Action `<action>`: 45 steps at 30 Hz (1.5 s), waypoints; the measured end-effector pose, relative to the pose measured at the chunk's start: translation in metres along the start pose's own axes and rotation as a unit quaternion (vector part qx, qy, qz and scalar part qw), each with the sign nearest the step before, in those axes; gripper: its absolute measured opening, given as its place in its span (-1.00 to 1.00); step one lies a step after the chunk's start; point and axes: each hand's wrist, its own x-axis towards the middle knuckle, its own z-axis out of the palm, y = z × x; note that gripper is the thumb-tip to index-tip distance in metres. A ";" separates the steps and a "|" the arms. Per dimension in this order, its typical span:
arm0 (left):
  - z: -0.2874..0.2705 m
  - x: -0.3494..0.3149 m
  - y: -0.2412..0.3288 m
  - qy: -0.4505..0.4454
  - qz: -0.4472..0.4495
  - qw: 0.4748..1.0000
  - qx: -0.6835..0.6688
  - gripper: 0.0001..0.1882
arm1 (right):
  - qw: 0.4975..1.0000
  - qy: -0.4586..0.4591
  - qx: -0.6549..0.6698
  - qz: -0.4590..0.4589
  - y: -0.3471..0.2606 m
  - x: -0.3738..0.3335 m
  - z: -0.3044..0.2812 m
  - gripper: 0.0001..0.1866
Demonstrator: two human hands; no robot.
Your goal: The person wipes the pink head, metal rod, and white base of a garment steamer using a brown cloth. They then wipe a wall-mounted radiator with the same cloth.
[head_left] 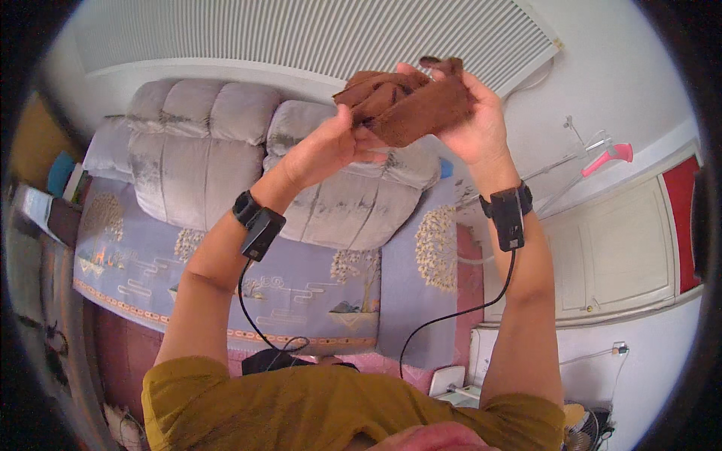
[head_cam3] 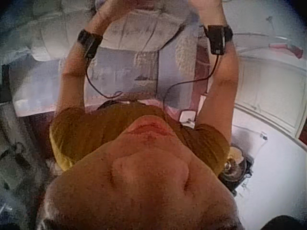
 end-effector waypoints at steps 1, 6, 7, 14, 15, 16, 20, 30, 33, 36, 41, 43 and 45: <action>0.009 -0.007 0.007 0.024 0.005 0.998 0.056 -0.27 | 0.999 0.031 -0.005 -0.018 0.007 -0.006 0.006 -0.57; 0.043 -0.057 0.019 0.165 0.042 0.981 0.093 -0.42 | 0.997 0.072 -0.014 -0.024 0.036 -0.034 0.037 -0.56; 0.048 -0.068 0.022 0.186 0.045 0.977 0.091 -0.43 | 0.997 0.069 -0.011 -0.014 0.043 -0.039 0.042 -0.55; 0.068 -0.157 0.051 0.416 0.023 0.888 0.193 -0.61 | 0.936 0.089 -0.335 0.058 0.138 -0.076 0.037 -0.59; 0.069 -0.167 0.055 0.406 0.025 0.886 0.224 -0.63 | 0.897 0.094 -0.428 0.056 0.162 -0.083 0.037 -0.61; 0.072 -0.175 0.057 0.414 0.015 0.875 0.250 -0.65 | 0.864 0.095 -0.487 0.084 0.186 -0.085 0.038 -0.58; 0.078 -0.190 0.059 0.431 -0.041 0.853 0.292 -0.60 | 0.930 0.124 -0.339 0.063 0.261 -0.098 0.063 -0.46; 0.051 -0.249 0.111 0.129 -0.010 0.732 0.669 -0.57 | 0.963 0.098 0.240 0.077 0.335 0.011 0.105 -0.56; 0.004 -0.291 0.156 0.147 0.089 0.796 0.580 -0.70 | 0.980 0.163 0.115 -0.029 0.321 0.053 0.107 -0.55; -0.074 -0.350 0.207 0.202 -0.131 0.722 0.648 -0.63 | 0.966 0.235 0.070 -0.080 0.275 0.083 0.111 -0.49; -0.218 -0.482 0.239 0.191 -0.322 0.557 0.742 -0.54 | 0.973 0.133 -0.068 -0.176 0.181 0.122 0.130 -0.51; -0.265 -0.527 0.240 0.158 -0.342 0.511 0.772 -0.57 | 0.936 0.265 -0.109 -0.203 0.140 0.133 0.139 -0.54; -0.295 -0.561 0.240 0.123 -0.401 0.445 0.791 -0.60 | 0.902 0.326 -0.187 -0.213 0.099 0.151 0.141 -0.60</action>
